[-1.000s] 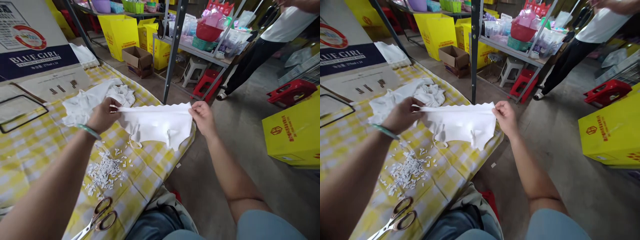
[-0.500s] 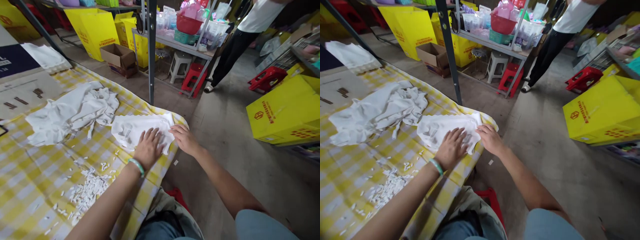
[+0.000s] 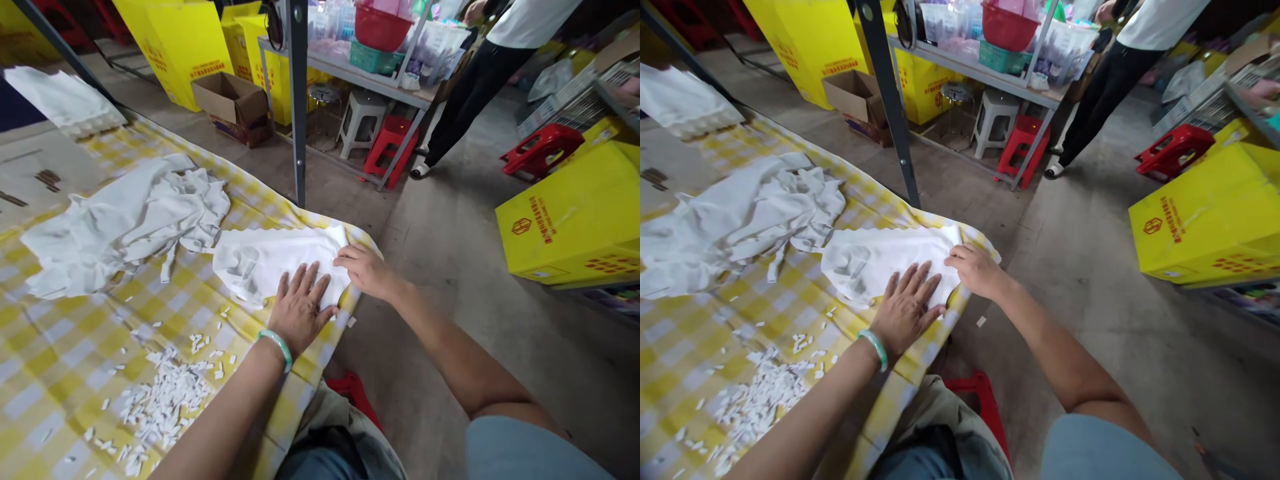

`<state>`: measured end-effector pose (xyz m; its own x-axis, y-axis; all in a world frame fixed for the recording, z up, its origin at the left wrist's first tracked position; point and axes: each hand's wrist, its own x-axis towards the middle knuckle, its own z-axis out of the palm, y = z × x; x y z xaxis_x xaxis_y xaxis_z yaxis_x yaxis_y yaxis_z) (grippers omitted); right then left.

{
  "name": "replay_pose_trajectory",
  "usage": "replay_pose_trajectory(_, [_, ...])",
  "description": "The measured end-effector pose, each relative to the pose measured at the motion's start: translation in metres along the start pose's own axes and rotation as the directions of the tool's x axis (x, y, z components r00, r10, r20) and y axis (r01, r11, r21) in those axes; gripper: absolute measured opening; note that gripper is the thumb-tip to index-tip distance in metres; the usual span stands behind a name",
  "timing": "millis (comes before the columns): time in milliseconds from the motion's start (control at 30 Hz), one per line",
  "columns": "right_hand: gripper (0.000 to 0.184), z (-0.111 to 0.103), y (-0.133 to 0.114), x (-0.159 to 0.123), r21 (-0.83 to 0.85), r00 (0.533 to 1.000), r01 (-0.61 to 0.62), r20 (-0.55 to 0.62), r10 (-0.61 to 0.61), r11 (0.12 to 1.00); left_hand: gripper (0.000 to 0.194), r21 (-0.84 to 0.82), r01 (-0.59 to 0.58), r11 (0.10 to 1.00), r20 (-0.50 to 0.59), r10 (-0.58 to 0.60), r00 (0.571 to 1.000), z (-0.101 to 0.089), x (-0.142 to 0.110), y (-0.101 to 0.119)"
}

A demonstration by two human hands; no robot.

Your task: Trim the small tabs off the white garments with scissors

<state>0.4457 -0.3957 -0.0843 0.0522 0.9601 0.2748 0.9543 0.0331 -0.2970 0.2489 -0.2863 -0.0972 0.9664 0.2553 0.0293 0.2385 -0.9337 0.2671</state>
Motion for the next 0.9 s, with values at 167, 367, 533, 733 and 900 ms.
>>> replay_pose_trajectory(167, [0.034,-0.003,0.006,0.002,0.028,0.998,0.008,0.062,-0.01,1.0,0.06,-0.022,0.007,1.0,0.013,-0.007,1.0,-0.001,0.0,-0.001])
replay_pose_trajectory(367, [0.039,-0.005,0.004,-0.002,0.049,0.997,-0.033,0.072,0.029,0.998,0.061,-0.047,0.013,0.999,0.028,-0.012,1.0,0.0,0.001,-0.001])
replay_pose_trajectory(533, [0.025,-0.007,0.003,-0.009,0.223,0.995,-0.075,-0.054,0.089,0.972,0.058,-0.058,-0.025,0.998,0.012,0.026,1.0,-0.005,-0.002,-0.002])
replay_pose_trajectory(733, [0.02,-0.006,-0.005,-0.027,0.149,0.964,-0.147,-0.2,0.176,0.978,0.039,0.075,0.162,0.984,-0.213,-0.143,0.966,-0.035,-0.031,-0.034])
replay_pose_trajectory(900, [0.026,-0.006,-0.019,-0.033,0.011,0.988,-0.101,-0.113,0.101,0.995,0.025,-0.067,0.202,0.977,-0.125,-0.209,0.97,-0.055,-0.064,-0.078])
